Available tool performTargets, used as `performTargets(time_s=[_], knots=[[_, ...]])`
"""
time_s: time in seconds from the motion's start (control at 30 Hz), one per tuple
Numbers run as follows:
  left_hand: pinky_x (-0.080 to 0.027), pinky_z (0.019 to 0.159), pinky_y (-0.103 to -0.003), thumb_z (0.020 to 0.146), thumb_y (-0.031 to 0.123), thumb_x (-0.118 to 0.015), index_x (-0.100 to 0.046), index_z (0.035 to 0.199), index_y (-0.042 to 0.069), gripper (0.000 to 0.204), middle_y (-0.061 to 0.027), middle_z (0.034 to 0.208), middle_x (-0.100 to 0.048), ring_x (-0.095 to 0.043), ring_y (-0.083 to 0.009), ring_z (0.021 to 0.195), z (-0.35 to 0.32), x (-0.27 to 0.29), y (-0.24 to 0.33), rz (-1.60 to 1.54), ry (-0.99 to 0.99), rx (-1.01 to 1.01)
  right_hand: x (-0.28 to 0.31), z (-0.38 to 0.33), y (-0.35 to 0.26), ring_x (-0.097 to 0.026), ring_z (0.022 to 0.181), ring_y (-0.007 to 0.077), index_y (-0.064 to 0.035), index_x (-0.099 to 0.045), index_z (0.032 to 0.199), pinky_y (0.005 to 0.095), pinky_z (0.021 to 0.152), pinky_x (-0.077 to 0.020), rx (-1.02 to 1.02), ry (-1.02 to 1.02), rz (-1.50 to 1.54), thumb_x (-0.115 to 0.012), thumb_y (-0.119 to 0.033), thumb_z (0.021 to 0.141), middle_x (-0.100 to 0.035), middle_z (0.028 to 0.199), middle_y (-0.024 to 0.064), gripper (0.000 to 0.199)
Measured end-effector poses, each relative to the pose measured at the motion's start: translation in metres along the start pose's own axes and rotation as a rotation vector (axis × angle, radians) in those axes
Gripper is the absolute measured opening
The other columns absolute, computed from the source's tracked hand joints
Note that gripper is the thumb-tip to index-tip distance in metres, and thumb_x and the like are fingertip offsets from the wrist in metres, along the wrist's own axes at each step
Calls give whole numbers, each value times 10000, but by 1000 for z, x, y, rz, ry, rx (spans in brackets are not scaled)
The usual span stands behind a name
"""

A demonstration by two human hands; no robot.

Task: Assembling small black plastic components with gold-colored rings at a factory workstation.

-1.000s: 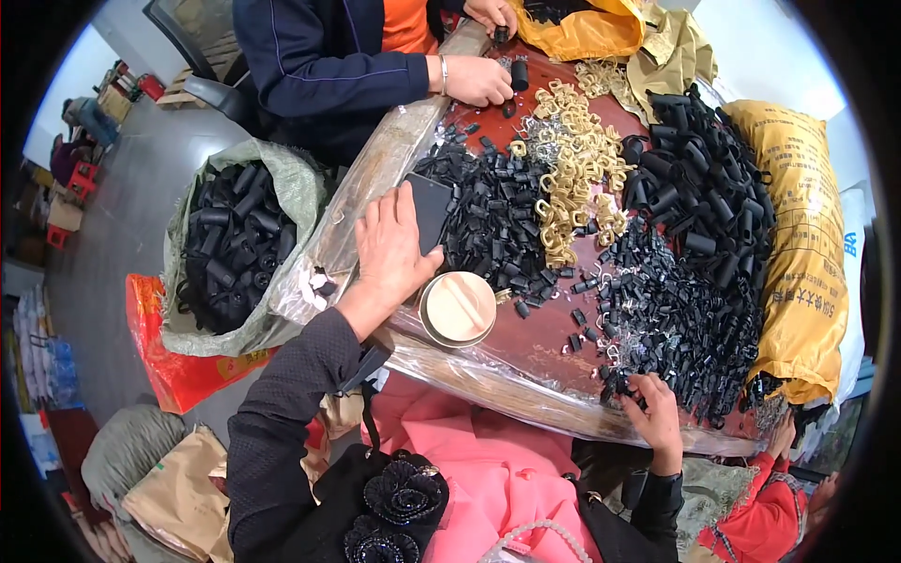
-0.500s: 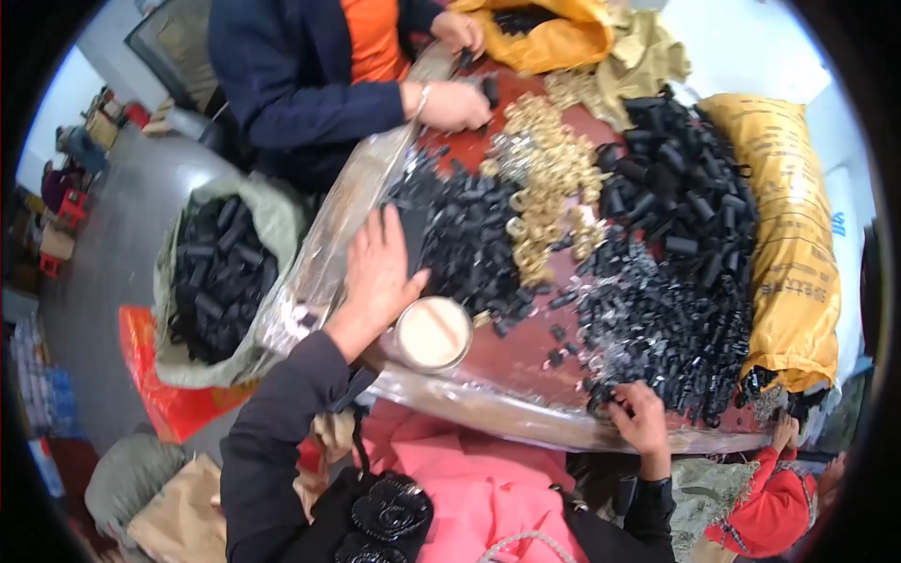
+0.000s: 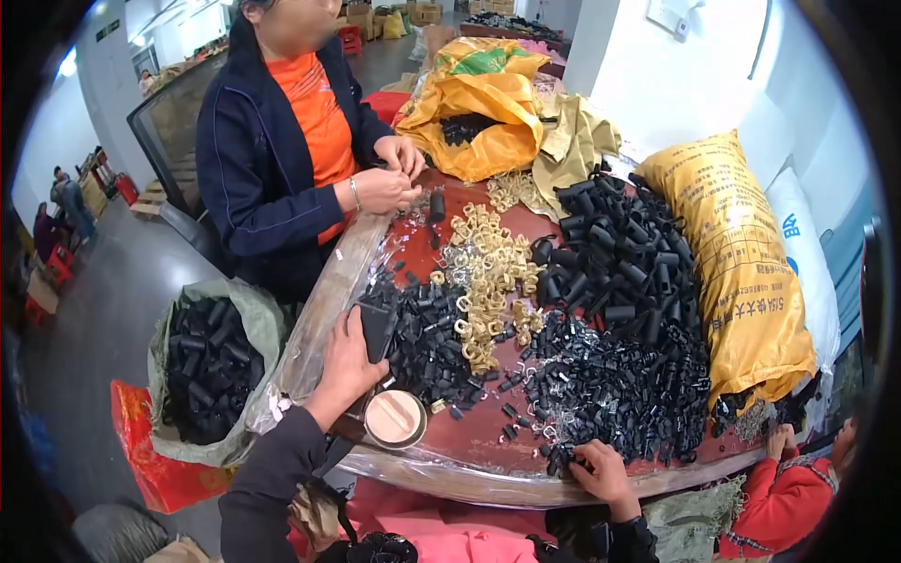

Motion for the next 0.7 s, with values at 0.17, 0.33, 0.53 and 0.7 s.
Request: performTargets(time_s=[0.17, 0.33, 0.53, 0.7], knots=[[-297, 926, -442, 577, 158, -675, -188, 1254, -32, 855, -275, 1221, -292, -337, -433, 1086, 2, 2, -1, -36, 111, -87, -4, 2, 3, -504, 552, 211, -19, -562, 808, 292, 493, -401, 8, 10, -18, -624, -56, 634, -506, 671, 87, 188], [-318, 901, -446, 580, 161, -680, -189, 1260, -23, 859, -260, 1244, -281, -354, -423, 1061, 0, -3, -11, 14, 213, -142, -5, 7, -2, -496, 597, 239, -37, -558, 808, 322, 554, -396, -100, -16, -27, -611, -48, 636, -504, 673, 73, 181], [-341, 874, -445, 557, 170, -707, -196, 1273, 7, 895, -215, 1278, -260, -372, -396, 1049, -5, 2, -1, 160, 156, -77, -9, 6, 1, -481, 601, 244, -40, -555, 799, 329, 550, -383, -121, -12, -45, -609, -57, 633, -493, 667, 71, 176], [-348, 854, -450, 546, 165, -716, -190, 1285, 23, 917, -191, 1291, -243, -381, -376, 1034, -5, 2, -5, 184, 157, -96, -8, 8, -3, -467, 598, 250, -45, -549, 784, 338, 546, -367, -115, -3, -52, -601, -64, 640, -481, 657, 70, 155]])
Point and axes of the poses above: each hand's wrist, its own z-axis towards the middle knuckle, its own x-axis out of the back of the hand, y = z × x, the point moved 1 cm from there along z, towards the middle knuckle
